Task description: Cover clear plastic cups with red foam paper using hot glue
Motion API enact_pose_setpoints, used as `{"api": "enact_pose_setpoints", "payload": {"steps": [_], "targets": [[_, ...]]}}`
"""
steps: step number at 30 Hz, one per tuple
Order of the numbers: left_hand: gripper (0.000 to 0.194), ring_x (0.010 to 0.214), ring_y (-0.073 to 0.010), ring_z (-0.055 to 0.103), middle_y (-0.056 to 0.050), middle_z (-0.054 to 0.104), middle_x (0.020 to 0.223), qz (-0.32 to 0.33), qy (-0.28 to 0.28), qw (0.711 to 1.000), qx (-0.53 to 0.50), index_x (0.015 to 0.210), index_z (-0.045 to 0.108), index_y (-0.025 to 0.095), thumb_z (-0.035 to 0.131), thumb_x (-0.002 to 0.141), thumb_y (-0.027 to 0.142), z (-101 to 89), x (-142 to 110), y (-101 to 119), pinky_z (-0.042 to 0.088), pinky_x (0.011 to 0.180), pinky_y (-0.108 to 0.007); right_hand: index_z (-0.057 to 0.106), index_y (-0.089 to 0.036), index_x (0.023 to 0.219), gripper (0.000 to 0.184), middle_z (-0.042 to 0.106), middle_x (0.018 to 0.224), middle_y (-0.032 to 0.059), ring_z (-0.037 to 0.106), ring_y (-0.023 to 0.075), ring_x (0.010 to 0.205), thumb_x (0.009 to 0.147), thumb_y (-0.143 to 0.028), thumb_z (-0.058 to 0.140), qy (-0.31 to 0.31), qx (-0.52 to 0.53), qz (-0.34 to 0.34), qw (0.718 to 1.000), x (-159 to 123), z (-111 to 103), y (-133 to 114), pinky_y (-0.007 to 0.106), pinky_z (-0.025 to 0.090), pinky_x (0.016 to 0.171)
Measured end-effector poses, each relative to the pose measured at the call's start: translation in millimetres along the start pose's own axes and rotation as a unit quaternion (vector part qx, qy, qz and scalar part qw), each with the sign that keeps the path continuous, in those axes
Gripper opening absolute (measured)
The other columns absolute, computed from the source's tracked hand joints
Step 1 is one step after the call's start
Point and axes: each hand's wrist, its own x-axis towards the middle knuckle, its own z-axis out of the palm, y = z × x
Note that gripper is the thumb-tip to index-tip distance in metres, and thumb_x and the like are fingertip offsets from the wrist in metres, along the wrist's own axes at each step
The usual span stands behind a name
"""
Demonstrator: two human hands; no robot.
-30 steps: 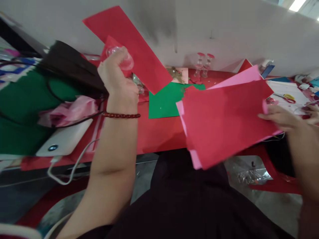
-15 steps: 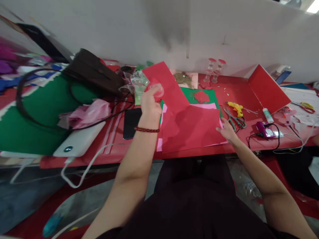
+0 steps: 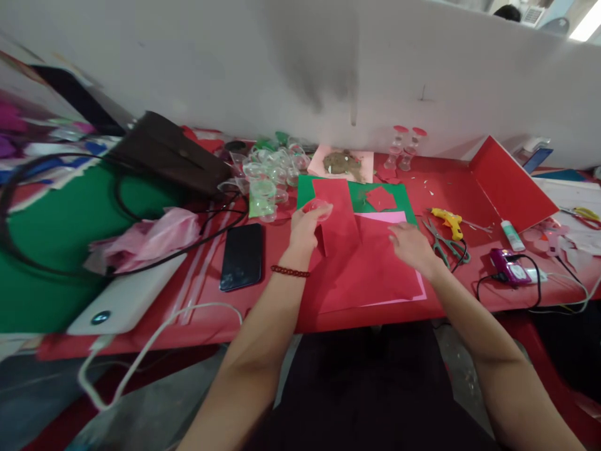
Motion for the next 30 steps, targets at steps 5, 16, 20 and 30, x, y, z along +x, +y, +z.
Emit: {"api": "enact_pose_setpoints", "payload": {"steps": [5,16,20,30], "targets": [[0.046,0.065,-0.0174,0.074,-0.002,0.079,0.071,-0.019,-0.020,1.000,-0.007,0.074,0.075,0.018,0.102,0.038,0.021,1.0,-0.1,0.5,0.061,0.069,-0.030,0.073,-0.012,0.139,0.042,0.071,0.146,0.0235,0.063,0.0370,0.142,0.102,-0.011,0.053,0.028,0.038,0.000,0.999,46.4,11.7,-5.5,0.051,0.049,0.120],[0.046,0.072,-0.0210,0.072,-0.002,0.077,0.069,-0.045,-0.026,0.999,0.013,0.060,0.067,0.021,0.103,0.032,0.021,4.5,-4.1,-6.1,0.060,0.077,-0.035,0.063,-0.023,0.141,0.050,0.073,0.084,-0.0012,0.072,0.0175,0.072,0.092,-0.017,0.067,0.042,0.515,0.070,0.853,73.7,68.4,-17.5,0.035,0.064,0.074],[0.043,0.077,-0.0187,0.073,0.000,0.078,0.075,0.009,-0.046,0.999,0.016,0.074,0.075,0.021,0.102,0.041,0.024,1.8,-4.1,-2.8,0.059,0.085,-0.033,0.070,-0.020,0.133,0.039,0.076,0.114,0.0127,0.075,0.0256,0.105,0.094,-0.019,0.065,0.129,0.377,0.069,0.915,70.9,61.4,-8.9,0.044,0.061,0.096],[0.055,0.078,-0.0175,0.073,0.000,0.079,0.086,-0.103,-0.209,0.972,0.026,0.092,0.078,0.022,0.106,0.044,0.023,9.6,-22.9,-8.9,0.058,0.073,-0.029,0.072,-0.025,0.098,0.031,0.076,0.091,0.0032,0.070,0.0188,0.083,0.094,-0.055,0.069,0.094,0.598,-0.004,0.796,50.9,55.7,-34.2,0.035,0.059,0.083]]}}
